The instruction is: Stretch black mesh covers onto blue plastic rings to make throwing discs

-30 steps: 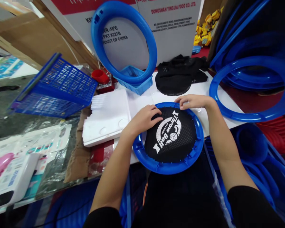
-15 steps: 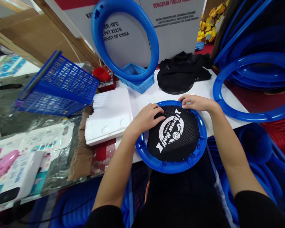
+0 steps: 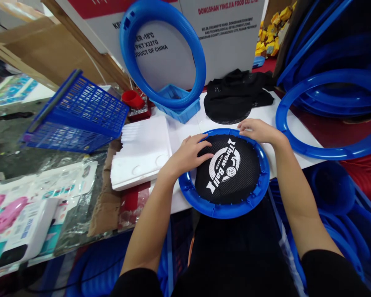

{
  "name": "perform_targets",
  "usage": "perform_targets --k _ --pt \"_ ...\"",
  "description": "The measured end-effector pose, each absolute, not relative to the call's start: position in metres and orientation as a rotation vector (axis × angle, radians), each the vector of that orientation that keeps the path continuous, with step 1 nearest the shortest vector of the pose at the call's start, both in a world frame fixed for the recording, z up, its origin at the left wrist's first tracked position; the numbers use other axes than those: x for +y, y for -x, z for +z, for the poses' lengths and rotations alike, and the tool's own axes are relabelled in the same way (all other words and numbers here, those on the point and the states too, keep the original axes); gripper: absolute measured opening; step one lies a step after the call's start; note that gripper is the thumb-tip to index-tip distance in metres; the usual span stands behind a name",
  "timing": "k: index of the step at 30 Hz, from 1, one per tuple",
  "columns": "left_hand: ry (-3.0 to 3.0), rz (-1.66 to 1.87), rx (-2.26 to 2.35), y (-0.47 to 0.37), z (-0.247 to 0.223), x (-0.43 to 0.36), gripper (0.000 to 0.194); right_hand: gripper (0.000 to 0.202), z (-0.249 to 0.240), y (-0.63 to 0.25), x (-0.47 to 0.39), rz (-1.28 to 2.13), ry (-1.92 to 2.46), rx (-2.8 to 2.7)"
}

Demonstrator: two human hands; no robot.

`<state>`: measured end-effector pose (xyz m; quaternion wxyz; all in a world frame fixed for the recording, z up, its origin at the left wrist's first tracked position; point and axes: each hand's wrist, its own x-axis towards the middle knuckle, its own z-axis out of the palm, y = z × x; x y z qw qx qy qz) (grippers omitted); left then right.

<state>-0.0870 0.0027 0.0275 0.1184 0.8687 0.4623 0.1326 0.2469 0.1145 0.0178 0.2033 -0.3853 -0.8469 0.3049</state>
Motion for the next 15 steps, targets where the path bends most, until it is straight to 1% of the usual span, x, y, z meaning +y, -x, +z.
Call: perform_targets --k 5,9,15 --pt "-2.464 0.362 1.354 0.0843 0.0219 0.0029 0.045 0.025 0.0295 -0.2543 0.1106 1.050 0.996 -2.334" --pt "-2.456 0.341 1.362 0.0818 0.0202 0.0025 0.046 0.021 0.0248 -0.2534 0.1128 1.011 1.028 -2.362" --pt "-2.481 0.340 1.374 0.0817 0.0226 0.0017 0.044 0.023 0.0212 -0.2462 0.1116 0.977 1.031 -2.419"
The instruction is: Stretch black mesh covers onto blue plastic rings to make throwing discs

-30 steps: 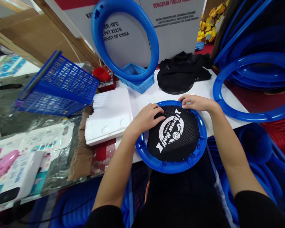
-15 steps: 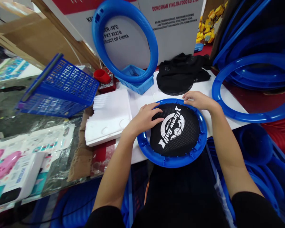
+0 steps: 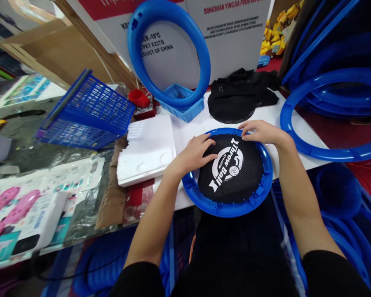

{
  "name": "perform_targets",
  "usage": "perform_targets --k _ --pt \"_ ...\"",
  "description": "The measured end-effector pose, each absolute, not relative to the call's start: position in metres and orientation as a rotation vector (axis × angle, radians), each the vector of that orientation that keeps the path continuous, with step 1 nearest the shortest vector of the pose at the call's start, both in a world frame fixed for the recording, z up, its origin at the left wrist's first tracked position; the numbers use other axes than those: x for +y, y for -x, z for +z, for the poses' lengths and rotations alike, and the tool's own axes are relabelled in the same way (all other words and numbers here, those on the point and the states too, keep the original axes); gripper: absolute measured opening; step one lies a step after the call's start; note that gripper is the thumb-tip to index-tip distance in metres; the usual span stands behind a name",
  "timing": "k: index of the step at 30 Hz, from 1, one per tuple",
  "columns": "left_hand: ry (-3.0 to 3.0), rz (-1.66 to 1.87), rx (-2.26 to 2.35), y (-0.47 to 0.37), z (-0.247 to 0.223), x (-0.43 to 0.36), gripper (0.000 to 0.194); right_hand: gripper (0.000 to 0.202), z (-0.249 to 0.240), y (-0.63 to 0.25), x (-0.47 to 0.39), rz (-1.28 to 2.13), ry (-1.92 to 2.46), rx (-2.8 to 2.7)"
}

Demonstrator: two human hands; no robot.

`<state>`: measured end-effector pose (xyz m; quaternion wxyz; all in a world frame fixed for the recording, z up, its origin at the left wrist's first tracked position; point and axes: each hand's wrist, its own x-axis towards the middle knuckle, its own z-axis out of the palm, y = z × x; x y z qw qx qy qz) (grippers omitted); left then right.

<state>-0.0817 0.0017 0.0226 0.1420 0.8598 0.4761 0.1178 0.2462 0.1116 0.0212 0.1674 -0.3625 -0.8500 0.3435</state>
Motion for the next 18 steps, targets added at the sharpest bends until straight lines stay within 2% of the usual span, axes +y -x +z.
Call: perform_targets --k 9,18 --pt "-2.442 0.539 1.639 0.080 0.032 -0.002 0.026 0.015 0.030 -0.245 0.107 0.823 1.437 -2.368" --pt "-2.093 0.442 1.733 0.074 0.025 0.001 0.058 0.019 0.043 -0.252 0.094 0.341 2.008 -2.159"
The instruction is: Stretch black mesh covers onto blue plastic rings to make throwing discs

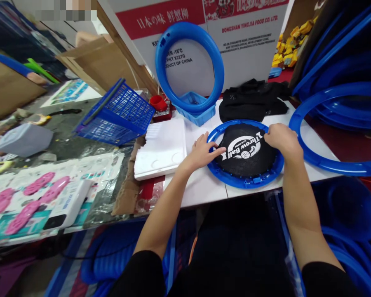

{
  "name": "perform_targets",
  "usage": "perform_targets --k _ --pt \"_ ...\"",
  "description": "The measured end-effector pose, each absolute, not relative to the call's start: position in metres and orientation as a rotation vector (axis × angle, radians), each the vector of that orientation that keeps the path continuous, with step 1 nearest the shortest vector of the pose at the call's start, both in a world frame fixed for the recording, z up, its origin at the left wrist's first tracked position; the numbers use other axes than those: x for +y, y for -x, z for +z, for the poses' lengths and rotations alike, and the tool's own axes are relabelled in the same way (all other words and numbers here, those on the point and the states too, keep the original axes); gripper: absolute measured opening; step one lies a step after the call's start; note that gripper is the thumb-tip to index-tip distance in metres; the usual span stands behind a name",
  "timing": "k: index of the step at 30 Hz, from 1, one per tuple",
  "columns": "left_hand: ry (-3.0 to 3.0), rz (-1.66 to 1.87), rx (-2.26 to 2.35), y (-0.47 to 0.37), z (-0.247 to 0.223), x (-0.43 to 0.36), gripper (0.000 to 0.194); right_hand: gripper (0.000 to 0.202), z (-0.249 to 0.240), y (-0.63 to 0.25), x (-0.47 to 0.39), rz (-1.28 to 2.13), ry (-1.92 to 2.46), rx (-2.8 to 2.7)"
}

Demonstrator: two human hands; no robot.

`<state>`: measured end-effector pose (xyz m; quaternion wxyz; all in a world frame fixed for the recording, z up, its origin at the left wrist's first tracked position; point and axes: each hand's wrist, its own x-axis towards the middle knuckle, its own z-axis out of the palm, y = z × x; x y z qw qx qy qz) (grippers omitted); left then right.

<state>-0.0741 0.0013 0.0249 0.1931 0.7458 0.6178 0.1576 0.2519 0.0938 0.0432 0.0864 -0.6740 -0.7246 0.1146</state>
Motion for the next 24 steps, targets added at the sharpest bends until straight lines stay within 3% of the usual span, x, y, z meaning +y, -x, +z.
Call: perform_targets --k 2,5,7,11,15,19,24 --pt "-2.073 0.409 1.725 0.075 0.021 0.004 0.062 0.022 0.049 -0.260 0.091 0.476 1.986 -2.234" --pt "-2.070 0.376 1.661 0.087 0.015 0.010 0.067 0.037 0.053 -0.280 0.094 1.033 1.788 -2.407" --pt "-2.093 0.351 1.567 0.100 0.014 0.015 0.072 0.043 0.052 -0.291 0.099 1.225 1.665 -2.414" --pt "-2.133 0.352 1.461 0.119 0.015 0.020 0.078 0.032 0.047 -0.288 0.105 1.039 1.309 -2.393" --pt "-2.173 0.333 1.254 0.109 0.023 0.014 0.057 0.026 0.049 -0.262 0.102 0.940 0.995 -2.330" --pt "-2.223 0.298 1.053 0.087 0.029 0.006 0.043 0.034 0.043 -0.239 0.095 0.969 0.829 -2.443" --pt "-2.099 0.486 1.254 0.086 0.028 0.009 0.025 0.047 0.022 -0.220 0.092 1.083 0.778 -2.693"
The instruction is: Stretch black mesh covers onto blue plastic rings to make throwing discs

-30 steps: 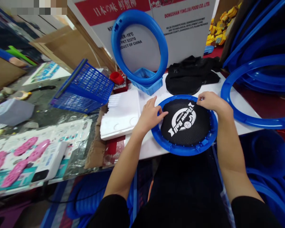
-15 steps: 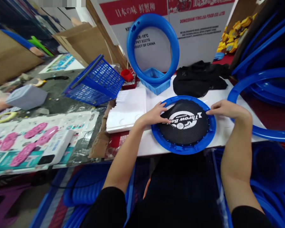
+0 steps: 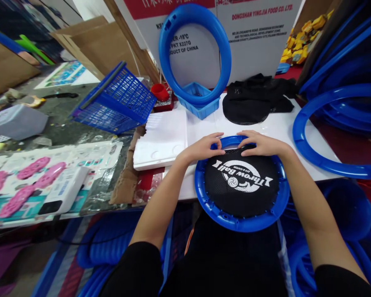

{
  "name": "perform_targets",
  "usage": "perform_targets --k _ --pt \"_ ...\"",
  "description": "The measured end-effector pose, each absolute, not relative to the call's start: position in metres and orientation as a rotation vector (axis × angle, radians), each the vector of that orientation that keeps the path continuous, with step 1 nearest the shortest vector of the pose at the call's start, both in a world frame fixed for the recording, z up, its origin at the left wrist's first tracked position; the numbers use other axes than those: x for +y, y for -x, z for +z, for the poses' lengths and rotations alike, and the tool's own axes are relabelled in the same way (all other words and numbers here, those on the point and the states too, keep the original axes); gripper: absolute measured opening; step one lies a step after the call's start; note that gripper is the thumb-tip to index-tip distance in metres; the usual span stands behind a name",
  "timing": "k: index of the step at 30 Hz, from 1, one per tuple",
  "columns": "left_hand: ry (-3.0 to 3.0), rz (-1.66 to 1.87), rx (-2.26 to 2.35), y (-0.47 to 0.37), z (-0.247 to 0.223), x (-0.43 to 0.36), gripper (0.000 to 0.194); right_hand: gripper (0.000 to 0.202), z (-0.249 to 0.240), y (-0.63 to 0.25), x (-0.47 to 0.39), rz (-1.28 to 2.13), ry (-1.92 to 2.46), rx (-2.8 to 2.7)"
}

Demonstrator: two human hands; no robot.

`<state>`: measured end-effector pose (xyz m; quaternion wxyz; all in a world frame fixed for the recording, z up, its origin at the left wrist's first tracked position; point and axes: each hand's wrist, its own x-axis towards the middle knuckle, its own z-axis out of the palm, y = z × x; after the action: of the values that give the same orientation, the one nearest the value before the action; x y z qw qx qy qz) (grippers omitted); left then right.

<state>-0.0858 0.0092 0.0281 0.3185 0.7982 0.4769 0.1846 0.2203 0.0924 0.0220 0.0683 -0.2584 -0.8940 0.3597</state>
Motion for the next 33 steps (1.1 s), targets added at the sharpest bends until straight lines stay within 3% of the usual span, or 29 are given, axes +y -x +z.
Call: perform_targets --k 9,21,33 --pt "-2.106 0.340 1.265 0.089 0.028 0.005 0.026 0.043 0.017 -0.215 0.092 1.036 0.792 -2.645" --pt "-1.883 0.705 1.382 0.095 0.029 0.012 0.015 0.042 0.027 -0.217 0.090 1.130 0.901 -2.498" --pt "-1.818 0.670 1.344 0.106 0.029 0.015 0.021 0.031 0.019 -0.216 0.100 1.299 0.929 -2.220"
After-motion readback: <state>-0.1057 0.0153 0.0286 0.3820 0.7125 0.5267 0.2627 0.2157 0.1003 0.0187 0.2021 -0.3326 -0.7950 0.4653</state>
